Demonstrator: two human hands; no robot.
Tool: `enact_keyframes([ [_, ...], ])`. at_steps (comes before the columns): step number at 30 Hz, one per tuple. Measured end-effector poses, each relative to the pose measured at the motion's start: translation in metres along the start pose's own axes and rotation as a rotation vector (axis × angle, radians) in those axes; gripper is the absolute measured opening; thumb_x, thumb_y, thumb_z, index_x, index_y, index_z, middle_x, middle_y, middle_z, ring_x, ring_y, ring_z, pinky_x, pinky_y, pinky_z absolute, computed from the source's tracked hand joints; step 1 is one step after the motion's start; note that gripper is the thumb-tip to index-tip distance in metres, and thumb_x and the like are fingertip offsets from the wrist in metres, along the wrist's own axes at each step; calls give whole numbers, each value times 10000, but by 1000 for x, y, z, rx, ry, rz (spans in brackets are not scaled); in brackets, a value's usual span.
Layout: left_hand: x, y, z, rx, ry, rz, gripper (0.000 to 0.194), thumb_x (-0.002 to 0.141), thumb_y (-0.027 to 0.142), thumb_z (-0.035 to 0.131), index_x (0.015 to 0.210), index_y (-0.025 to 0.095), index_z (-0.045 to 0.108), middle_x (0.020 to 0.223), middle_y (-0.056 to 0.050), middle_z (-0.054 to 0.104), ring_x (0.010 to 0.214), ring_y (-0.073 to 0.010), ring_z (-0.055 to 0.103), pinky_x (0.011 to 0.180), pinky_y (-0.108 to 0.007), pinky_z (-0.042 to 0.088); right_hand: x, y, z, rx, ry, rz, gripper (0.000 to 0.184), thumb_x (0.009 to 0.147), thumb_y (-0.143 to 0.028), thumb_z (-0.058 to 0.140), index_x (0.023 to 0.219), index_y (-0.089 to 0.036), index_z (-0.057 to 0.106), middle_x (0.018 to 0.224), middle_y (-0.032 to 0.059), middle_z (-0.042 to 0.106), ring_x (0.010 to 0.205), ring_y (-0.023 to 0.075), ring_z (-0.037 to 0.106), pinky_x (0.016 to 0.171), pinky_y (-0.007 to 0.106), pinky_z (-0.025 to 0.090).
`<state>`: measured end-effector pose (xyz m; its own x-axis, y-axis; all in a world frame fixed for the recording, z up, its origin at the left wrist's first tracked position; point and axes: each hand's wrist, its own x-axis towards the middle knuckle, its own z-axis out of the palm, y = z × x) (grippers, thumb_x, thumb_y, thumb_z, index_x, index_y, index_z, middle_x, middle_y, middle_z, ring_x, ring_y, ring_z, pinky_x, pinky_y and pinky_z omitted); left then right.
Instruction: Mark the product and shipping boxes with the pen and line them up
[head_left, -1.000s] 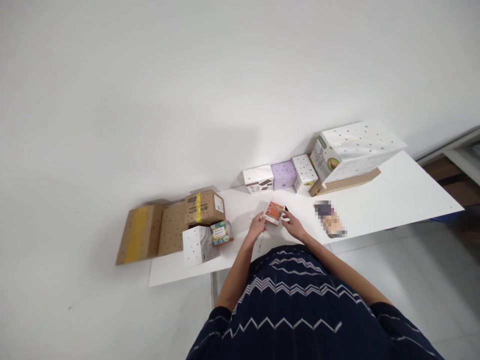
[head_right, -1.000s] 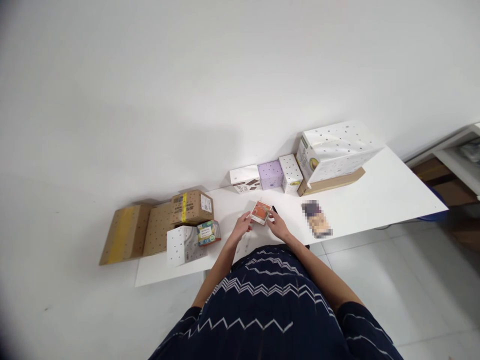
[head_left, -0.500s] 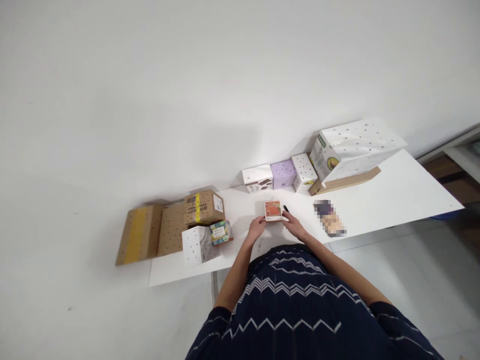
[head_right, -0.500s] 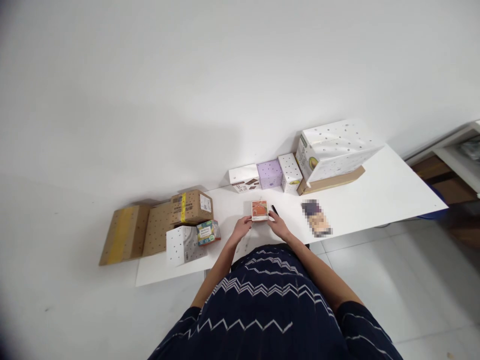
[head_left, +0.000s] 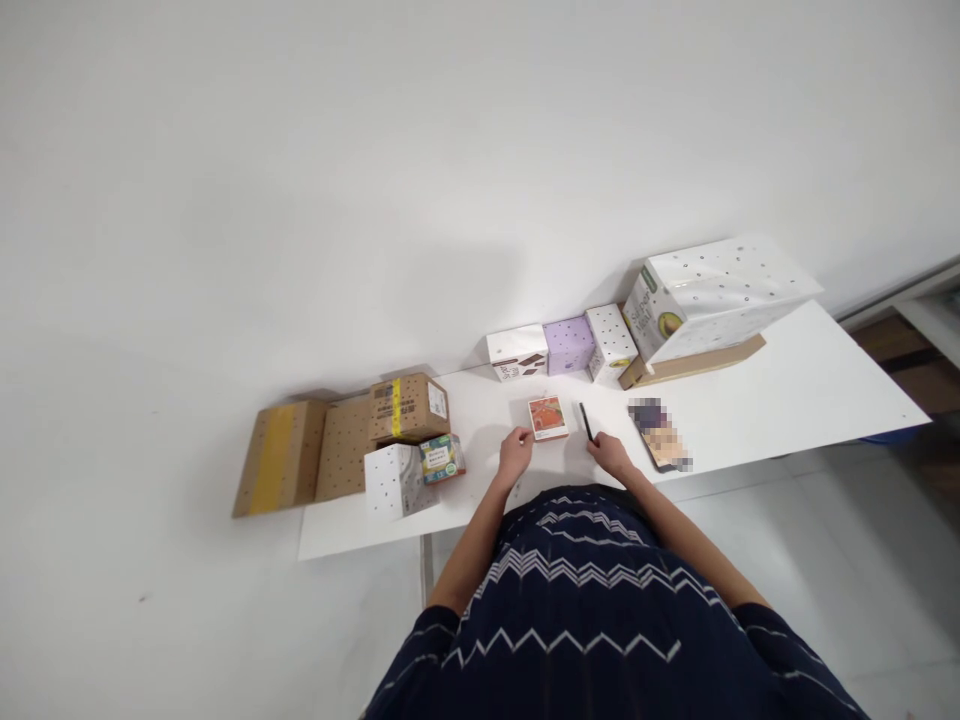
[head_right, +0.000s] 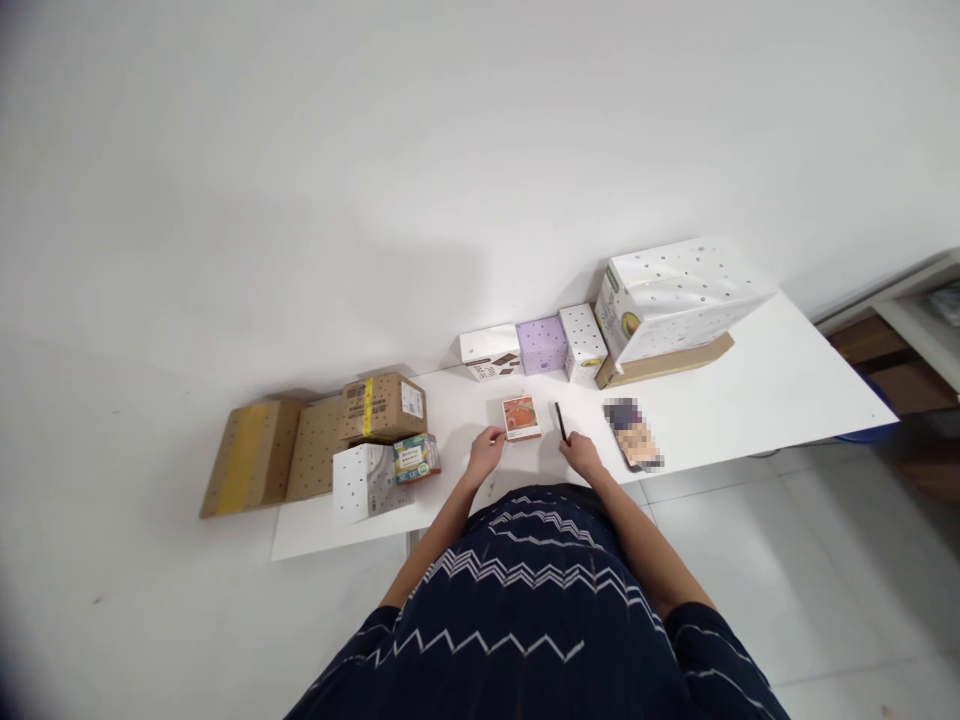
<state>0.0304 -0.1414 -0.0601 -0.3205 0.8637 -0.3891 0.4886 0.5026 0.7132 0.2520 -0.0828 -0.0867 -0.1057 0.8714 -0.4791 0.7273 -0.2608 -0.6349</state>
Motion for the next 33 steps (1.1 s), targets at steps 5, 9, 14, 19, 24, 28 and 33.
enact_keyframes([
  [5, -16, 12, 6, 65, 68, 191, 236, 888, 185, 442, 1034, 195, 626, 1110, -75, 603, 1058, -179, 551, 965, -316, 421, -10, -26, -15, 264, 37, -73, 92, 778, -288, 469, 766, -196, 470, 663, 17, 642, 502, 121, 577, 490, 241, 465],
  [9, -21, 14, 18, 317, 63, 467, 293, 892, 168, 424, 1118, 197, 608, 1224, -82, 547, 1104, -211, 492, 994, -354, 403, -16, -57, -15, 629, 74, -242, 120, 736, -313, 510, 773, -210, 460, 640, -15, 599, 528, 124, 559, 517, 257, 485],
  [14, -22, 11, 23, 556, 5, 508, 362, 872, 173, 440, 1207, 195, 573, 1349, -96, 473, 1082, -260, 453, 975, -409, 402, -14, -72, 6, 556, 4, -336, 182, 768, -361, 499, 855, -209, 549, 758, 19, 636, 656, 160, 606, 653, 307, 528],
  [19, -25, 12, 23, 592, -21, 486, 407, 858, 167, 432, 1250, 190, 541, 1383, -108, 449, 1085, -262, 453, 962, -413, 411, -8, -65, 22, 341, 77, -351, 188, 780, -379, 465, 832, -217, 544, 752, 25, 645, 694, 178, 614, 707, 319, 521],
  [24, -22, 11, 26, 578, -27, 480, 419, 853, 166, 432, 1257, 186, 541, 1358, -108, 469, 1099, -257, 472, 971, -415, 407, -4, -64, 25, 266, 89, -366, 220, 782, -413, 453, 803, -217, 549, 738, 24, 649, 661, 172, 594, 716, 318, 506],
  [28, -19, 8, 29, 553, -25, 499, 416, 854, 172, 438, 1256, 192, 544, 1356, -101, 473, 1110, -257, 474, 977, -410, 405, -2, -63, 27, 242, 90, -375, 247, 783, -425, 441, 824, -213, 560, 764, 35, 664, 678, 174, 599, 715, 310, 501],
  [33, -18, 6, 30, 529, -16, 497, 391, 849, 162, 444, 1219, 177, 569, 1365, -125, 465, 1131, -261, 480, 988, -422, 394, -1, -63, 28, 228, 87, -385, 240, 791, -408, 438, 833, -212, 571, 775, 40, 672, 694, 175, 606, 713, 304, 500],
])
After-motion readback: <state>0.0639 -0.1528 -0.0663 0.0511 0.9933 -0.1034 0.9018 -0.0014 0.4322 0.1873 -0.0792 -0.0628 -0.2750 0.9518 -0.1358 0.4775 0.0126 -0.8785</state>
